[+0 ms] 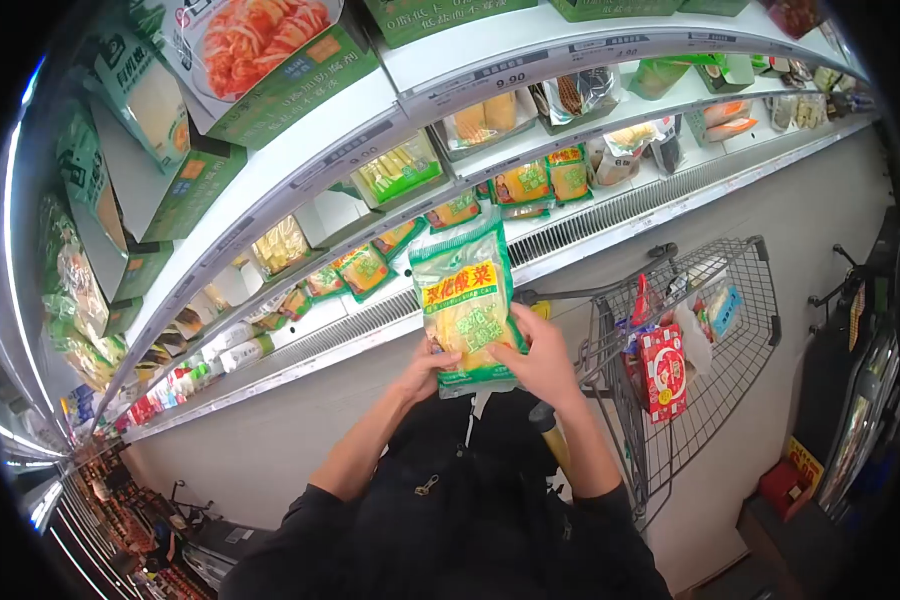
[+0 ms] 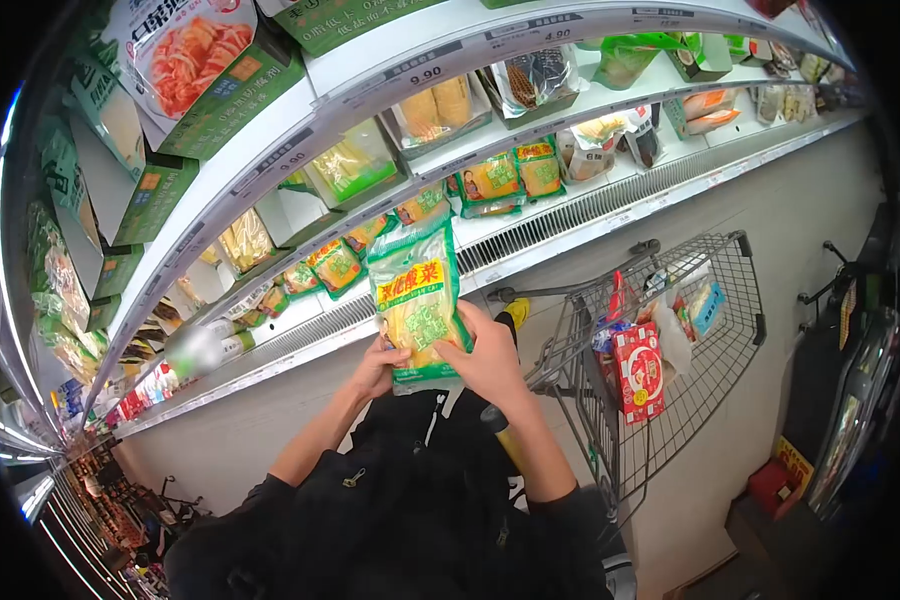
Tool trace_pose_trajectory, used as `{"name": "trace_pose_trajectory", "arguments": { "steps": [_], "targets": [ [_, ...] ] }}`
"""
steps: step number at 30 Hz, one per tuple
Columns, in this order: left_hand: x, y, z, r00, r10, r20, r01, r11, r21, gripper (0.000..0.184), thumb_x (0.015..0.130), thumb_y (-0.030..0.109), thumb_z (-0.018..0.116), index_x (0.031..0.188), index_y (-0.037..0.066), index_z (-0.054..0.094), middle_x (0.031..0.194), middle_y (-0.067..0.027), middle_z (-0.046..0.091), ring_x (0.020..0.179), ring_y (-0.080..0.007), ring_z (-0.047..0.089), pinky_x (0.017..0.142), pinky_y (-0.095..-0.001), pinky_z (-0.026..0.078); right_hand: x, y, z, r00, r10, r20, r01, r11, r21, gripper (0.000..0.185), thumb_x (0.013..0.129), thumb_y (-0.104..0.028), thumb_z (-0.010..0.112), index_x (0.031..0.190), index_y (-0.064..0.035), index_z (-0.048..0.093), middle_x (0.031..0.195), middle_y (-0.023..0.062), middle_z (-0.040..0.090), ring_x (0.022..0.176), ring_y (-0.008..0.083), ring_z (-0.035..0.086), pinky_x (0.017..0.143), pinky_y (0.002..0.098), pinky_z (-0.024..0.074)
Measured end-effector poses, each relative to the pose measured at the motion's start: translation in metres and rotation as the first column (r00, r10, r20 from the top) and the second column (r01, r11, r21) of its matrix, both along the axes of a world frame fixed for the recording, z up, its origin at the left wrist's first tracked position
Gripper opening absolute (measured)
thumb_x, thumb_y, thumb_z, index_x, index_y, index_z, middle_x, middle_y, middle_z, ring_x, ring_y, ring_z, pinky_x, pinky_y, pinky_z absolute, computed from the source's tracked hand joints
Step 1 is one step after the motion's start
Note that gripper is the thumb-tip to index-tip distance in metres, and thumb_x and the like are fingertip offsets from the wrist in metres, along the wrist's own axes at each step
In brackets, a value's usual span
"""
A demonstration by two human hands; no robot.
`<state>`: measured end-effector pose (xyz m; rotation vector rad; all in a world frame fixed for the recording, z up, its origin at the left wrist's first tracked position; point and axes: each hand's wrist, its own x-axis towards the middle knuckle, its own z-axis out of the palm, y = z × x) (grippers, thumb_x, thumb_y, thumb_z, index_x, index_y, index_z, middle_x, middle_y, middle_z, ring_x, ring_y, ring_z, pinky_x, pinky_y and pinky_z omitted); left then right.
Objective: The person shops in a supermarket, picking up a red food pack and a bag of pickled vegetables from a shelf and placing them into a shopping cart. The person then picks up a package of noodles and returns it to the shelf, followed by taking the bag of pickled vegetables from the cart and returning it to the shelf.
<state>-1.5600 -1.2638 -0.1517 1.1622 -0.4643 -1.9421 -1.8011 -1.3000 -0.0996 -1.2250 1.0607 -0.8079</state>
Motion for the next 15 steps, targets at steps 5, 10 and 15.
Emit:
{"name": "trace_pose_trajectory", "arguments": {
  "steps": [5, 10, 15],
  "targets": [
    [-0.009, 0.000, 0.055, 0.998, -0.052, 0.018, 0.054, 0.995, -0.082, 0.067, 0.089, 0.009, 0.078, 0.147, 0.001, 0.046, 0.137, -0.0129, 0.063, 0.122, -0.0225, 0.065, 0.104, -0.0392, 0.054, -0.002, 0.048, 0.039, 0.947, -0.263, 0.183, 0.267, 0.964, 0.002, 0.052, 0.089, -0.006, 0.076, 0.136, 0.0063, 0.059, 0.110, 0.0120, 0.072, 0.097, 0.0155, 0.068, 0.085, 0.0282, 0.0533],
    [-0.016, 0.009, 0.095, 0.989, -0.131, 0.064, 0.143, 0.963, -0.228, 0.068, 0.087, 0.007, 0.081, 0.145, -0.001, 0.047, 0.135, -0.0123, 0.064, 0.121, -0.0204, 0.064, 0.103, -0.0372, 0.053, -0.012, 0.081, 0.044, 0.979, -0.195, 0.053, 0.199, 0.976, -0.087, 0.061, 0.094, -0.006, 0.072, 0.149, 0.0048, 0.047, 0.141, 0.0122, 0.057, 0.127, 0.0169, 0.056, 0.107, 0.0320, 0.0459],
    [-0.021, 0.024, 0.106, 0.988, -0.121, 0.097, 0.144, 0.947, -0.286, 0.067, 0.087, 0.007, 0.081, 0.144, -0.002, 0.048, 0.133, -0.0121, 0.065, 0.119, -0.0201, 0.065, 0.101, -0.0354, 0.054, -0.002, 0.106, 0.049, 0.931, -0.289, 0.222, 0.302, 0.953, -0.025, 0.064, 0.095, -0.010, 0.074, 0.151, 0.0049, 0.046, 0.139, 0.0125, 0.061, 0.124, 0.0174, 0.059, 0.105, 0.0313, 0.0473]
  ]
}}
